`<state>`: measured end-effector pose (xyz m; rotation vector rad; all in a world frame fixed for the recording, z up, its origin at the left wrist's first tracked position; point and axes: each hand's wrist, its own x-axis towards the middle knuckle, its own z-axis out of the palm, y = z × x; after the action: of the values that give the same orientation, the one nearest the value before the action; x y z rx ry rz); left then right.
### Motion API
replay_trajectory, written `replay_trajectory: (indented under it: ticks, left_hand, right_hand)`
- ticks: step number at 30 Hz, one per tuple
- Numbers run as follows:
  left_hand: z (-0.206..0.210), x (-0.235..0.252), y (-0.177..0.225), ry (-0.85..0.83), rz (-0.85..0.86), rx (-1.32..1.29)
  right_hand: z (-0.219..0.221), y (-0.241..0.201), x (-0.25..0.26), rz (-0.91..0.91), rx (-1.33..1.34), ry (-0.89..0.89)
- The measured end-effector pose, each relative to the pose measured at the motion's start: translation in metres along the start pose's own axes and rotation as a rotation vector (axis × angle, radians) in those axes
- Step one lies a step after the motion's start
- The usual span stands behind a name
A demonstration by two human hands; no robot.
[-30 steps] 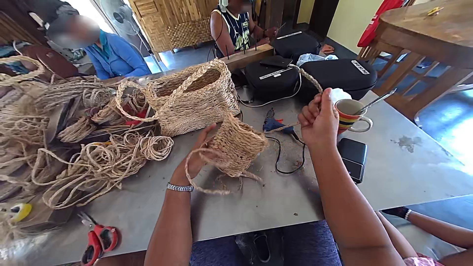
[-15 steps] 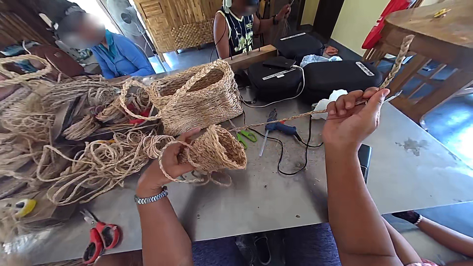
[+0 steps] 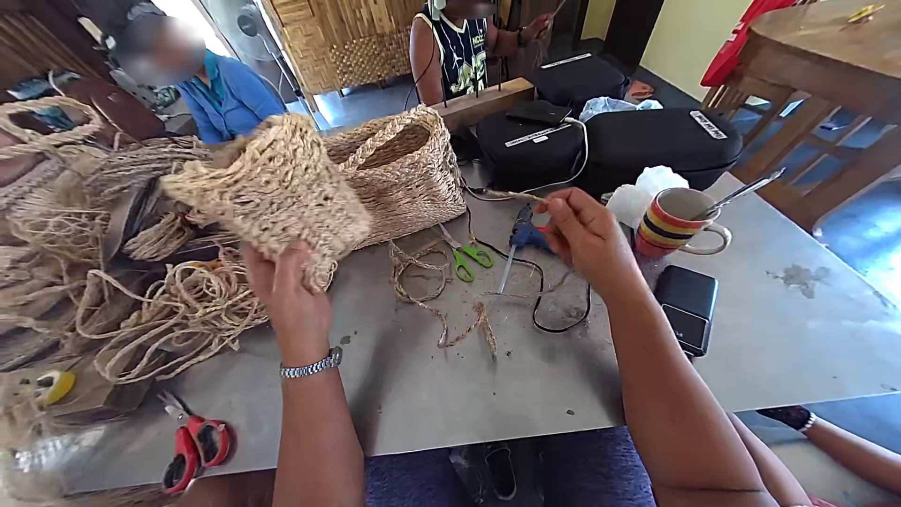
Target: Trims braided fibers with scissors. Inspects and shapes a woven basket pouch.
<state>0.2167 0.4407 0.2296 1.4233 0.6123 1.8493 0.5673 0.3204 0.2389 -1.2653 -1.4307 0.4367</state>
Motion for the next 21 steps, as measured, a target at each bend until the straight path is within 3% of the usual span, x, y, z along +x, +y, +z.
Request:
replay_trajectory:
  ticks: [4, 8, 15, 21]
  left_hand:
    - [0.03, -0.023, -0.016, -0.169, -0.359, -0.173]
    - [0.051, -0.041, -0.029, -0.267, -0.586, -0.21]
    - [0.061, -0.054, -0.034, -0.385, -0.543, -0.211]
    - [0.067, -0.061, -0.034, -0.369, -0.451, -0.115]
  right_hand:
    - [0.032, -0.009, -0.012, 0.016, 0.401, -0.181]
    - [0.06, 0.003, -0.013, -0.012, 0.281, -0.254]
    - [0.076, 0.021, -0.012, -0.105, 0.151, -0.218]
    - [0.087, 0.016, -0.019, -0.122, 0.12, -0.187]
